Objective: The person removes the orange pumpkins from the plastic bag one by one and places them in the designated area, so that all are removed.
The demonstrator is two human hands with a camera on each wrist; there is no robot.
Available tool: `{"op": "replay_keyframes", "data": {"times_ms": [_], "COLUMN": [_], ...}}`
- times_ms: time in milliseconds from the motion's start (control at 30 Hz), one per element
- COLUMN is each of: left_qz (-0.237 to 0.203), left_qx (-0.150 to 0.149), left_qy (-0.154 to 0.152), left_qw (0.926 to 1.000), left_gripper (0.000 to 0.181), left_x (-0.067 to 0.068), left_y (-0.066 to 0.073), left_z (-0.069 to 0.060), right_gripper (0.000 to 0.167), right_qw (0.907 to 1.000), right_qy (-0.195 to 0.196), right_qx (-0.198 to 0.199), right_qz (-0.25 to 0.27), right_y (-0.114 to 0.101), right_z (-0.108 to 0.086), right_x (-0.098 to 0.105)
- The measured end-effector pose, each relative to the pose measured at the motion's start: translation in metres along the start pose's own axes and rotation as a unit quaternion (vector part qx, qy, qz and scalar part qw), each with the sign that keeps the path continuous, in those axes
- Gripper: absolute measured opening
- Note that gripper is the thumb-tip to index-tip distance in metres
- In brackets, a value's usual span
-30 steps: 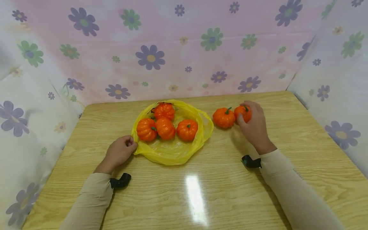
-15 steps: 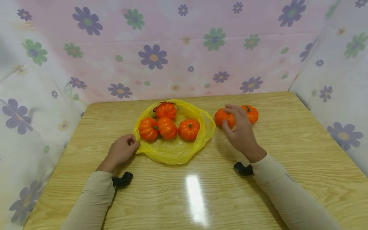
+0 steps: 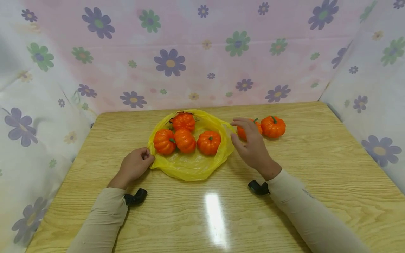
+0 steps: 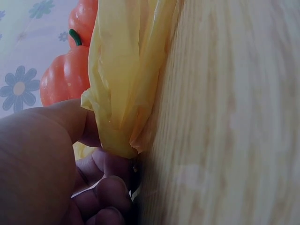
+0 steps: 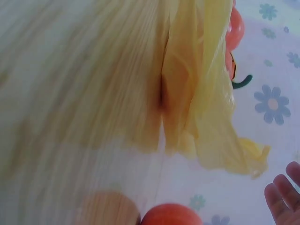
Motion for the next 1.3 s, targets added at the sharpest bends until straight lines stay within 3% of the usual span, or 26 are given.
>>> {"op": "replay_keyframes", "data": {"times_ms": [267, 633, 1000, 1300], "left_qz": [-0.004, -0.009, -0.004, -0.010], "left_qx": [-0.002, 0.001, 0.001, -0.001], "left_qy": [0.003, 0.001, 0.004, 0.006], "left_qw": [1.0000, 1.0000, 1.0000, 0.9999], "left_gripper": [0.015, 0.014, 0.014, 0.013], "left_x": [0.000, 0.000, -0.001, 0.000], "left_y": [0.000, 0.001, -0.002, -0.001], "left_z": [0.000, 0.000, 0.001, 0.002], "right_gripper": [0.037, 0.048, 0.057, 0.068], "right_qw": [0.9994, 0.9926, 0.9776, 0.9622], "right_qy": [-0.022, -0.108, -0.208, -0.265], "right_qx": [0.014, 0.044, -0.027, -0.060], "right_qz": [0.024, 0.034, 0.012, -0.012], "right_y": [-0.009, -0.016, -0.007, 0.002], "right_z": [0.009, 0.013, 0.009, 0.003], "right_x": [-0.017, -0.037, -0.049, -0.052]}}
Point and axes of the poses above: each hand's wrist, its own z-axis towards the middle knuckle, its own x-axis out of the back of the hand, y = z × x, the point moved 4 cm from there along z, towards the middle knuckle, and after that the axes turned 11 degrees about x, right-handed, at the moved point
